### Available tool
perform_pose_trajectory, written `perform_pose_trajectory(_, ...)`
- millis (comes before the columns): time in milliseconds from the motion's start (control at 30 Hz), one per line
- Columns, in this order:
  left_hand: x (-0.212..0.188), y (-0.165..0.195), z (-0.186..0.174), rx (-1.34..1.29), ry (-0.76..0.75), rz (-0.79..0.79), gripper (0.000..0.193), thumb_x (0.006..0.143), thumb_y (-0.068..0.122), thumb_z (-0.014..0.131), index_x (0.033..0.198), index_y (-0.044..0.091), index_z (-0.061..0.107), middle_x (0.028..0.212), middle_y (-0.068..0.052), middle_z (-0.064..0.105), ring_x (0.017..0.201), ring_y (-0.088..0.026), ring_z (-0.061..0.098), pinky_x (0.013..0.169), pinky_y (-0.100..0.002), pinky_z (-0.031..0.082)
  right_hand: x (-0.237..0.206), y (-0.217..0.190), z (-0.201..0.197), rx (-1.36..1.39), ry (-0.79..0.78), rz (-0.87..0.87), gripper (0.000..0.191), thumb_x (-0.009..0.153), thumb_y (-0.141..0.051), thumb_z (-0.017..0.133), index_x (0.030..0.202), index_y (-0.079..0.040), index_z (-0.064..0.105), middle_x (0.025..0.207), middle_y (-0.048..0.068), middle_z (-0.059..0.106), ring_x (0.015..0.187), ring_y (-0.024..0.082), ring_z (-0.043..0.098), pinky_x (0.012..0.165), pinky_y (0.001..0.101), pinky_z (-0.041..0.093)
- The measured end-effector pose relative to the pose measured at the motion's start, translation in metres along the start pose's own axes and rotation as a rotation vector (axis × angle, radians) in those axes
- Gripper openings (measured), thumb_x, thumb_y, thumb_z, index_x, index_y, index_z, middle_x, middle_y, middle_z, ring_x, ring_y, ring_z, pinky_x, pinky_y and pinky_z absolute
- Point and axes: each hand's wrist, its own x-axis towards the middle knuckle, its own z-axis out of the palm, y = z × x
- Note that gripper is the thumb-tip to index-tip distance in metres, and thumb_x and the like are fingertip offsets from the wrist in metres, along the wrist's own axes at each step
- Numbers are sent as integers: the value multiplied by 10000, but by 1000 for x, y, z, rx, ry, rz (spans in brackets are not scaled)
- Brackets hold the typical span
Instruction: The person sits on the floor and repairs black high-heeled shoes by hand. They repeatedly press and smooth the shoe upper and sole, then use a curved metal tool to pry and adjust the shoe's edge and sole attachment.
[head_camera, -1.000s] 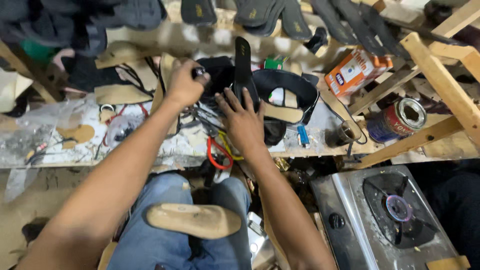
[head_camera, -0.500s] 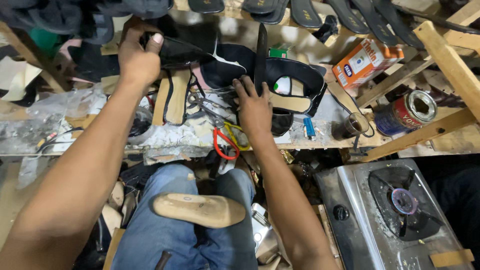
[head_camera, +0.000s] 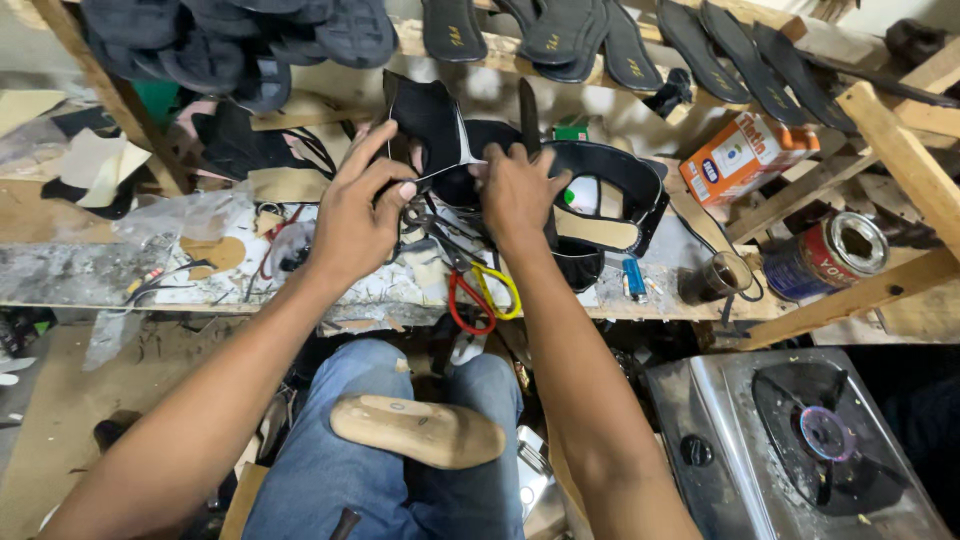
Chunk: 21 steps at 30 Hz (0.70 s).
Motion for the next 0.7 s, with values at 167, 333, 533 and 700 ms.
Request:
perform_pose_trajectory(167,-24,29,-36,-47,97,-195,56,1005,50,648,1043,10,655,1518,-188,577,1378,-367,590,1173,-435,436,34,36,20,-37,-53,189,254,950,-397,659,1021,-180,771,993,108,748,1269,450,463,999,778,265)
perform_pose_trajectory(333,-76,59,-86,-20,-5,-90,79,942,2,654,1008,7,698,1510,-206,557,1479,-379,490,1195,-476,402,53,64,25,-42,107,219,265,876,-342,685,935,-95,764,984,175,739,1062,401,626,933,683,328)
perform_pose_trajectory(533,-124,84,-117,-80,-75,-32,248,825,-94,645,1019,48,709,1463,-215,576,1484,-426,471,1146,-429,492,57,65,29,-41,62,282,192,883,-218,631,942,-107,775,992,163,757,1040,386,672,998,662,334)
perform_pose_trajectory(700,-155,104,-142,-5,101,-2,185,920,16,680,1082,75,615,1433,-204,568,1363,-408,589,1151,-434,501,64,70,33,-13,91,342,247,880,-265,636,907,-61,772,1021,192,743,1062,421,647,970,669,338)
